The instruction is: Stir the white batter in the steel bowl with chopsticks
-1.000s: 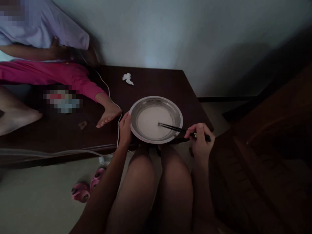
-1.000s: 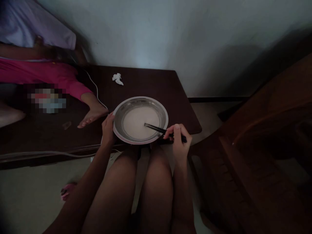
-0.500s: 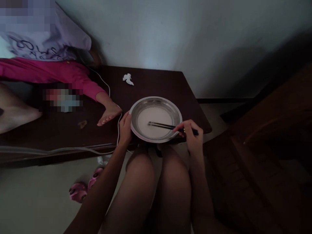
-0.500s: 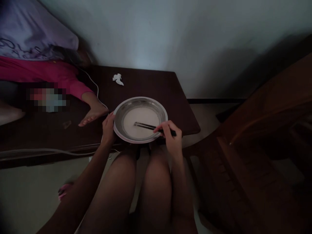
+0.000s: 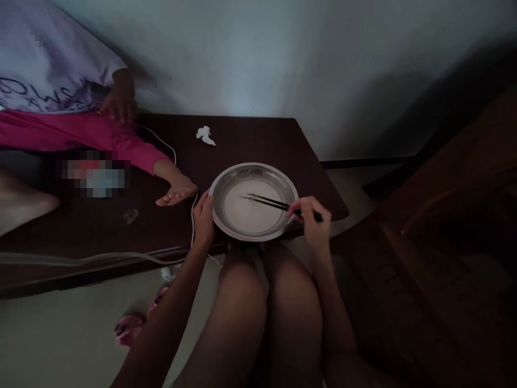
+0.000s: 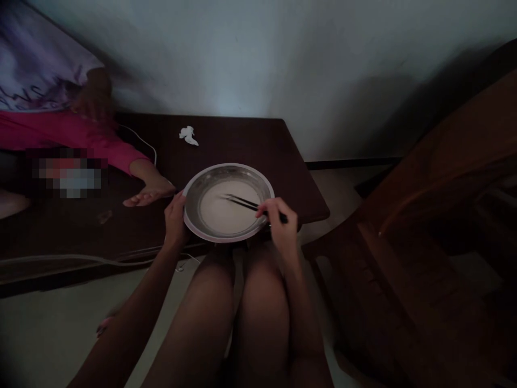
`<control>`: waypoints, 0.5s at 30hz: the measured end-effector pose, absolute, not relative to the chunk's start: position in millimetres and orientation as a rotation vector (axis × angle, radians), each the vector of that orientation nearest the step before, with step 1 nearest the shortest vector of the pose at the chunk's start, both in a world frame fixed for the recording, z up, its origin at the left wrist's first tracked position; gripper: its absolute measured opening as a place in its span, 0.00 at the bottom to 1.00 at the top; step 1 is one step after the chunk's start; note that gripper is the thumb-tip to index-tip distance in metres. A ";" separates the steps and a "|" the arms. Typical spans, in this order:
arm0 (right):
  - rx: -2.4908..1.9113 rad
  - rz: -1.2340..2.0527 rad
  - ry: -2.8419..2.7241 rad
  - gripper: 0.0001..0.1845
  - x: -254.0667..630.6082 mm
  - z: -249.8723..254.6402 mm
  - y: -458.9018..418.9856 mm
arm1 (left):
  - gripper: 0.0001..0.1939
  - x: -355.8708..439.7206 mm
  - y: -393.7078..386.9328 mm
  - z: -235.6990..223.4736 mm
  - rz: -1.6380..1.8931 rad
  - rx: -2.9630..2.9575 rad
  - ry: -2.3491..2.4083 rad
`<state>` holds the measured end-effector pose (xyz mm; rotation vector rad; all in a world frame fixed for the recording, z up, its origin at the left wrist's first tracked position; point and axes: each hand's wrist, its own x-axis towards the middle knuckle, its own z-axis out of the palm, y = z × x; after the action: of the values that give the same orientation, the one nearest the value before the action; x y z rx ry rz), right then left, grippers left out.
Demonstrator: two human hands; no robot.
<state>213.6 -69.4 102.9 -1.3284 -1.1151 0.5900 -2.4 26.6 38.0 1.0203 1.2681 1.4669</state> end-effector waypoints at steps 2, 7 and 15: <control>-1.344 0.452 -0.978 0.23 219.6 102.8 -73.2 | 0.22 -2.5 26.7 37.2 1.471 1.027 1.273; -1.292 0.573 -0.985 0.24 212.7 101.9 -77.2 | 0.21 -2.1 27.4 35.5 1.482 1.034 1.242; -1.284 0.403 -0.814 0.23 214.7 98.5 -76.9 | 0.19 -2.5 24.2 40.0 1.455 1.043 1.254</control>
<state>214.7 -76.9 98.5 -1.2840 -0.8141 0.4032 -2.5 24.2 40.0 1.0428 1.2535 1.4546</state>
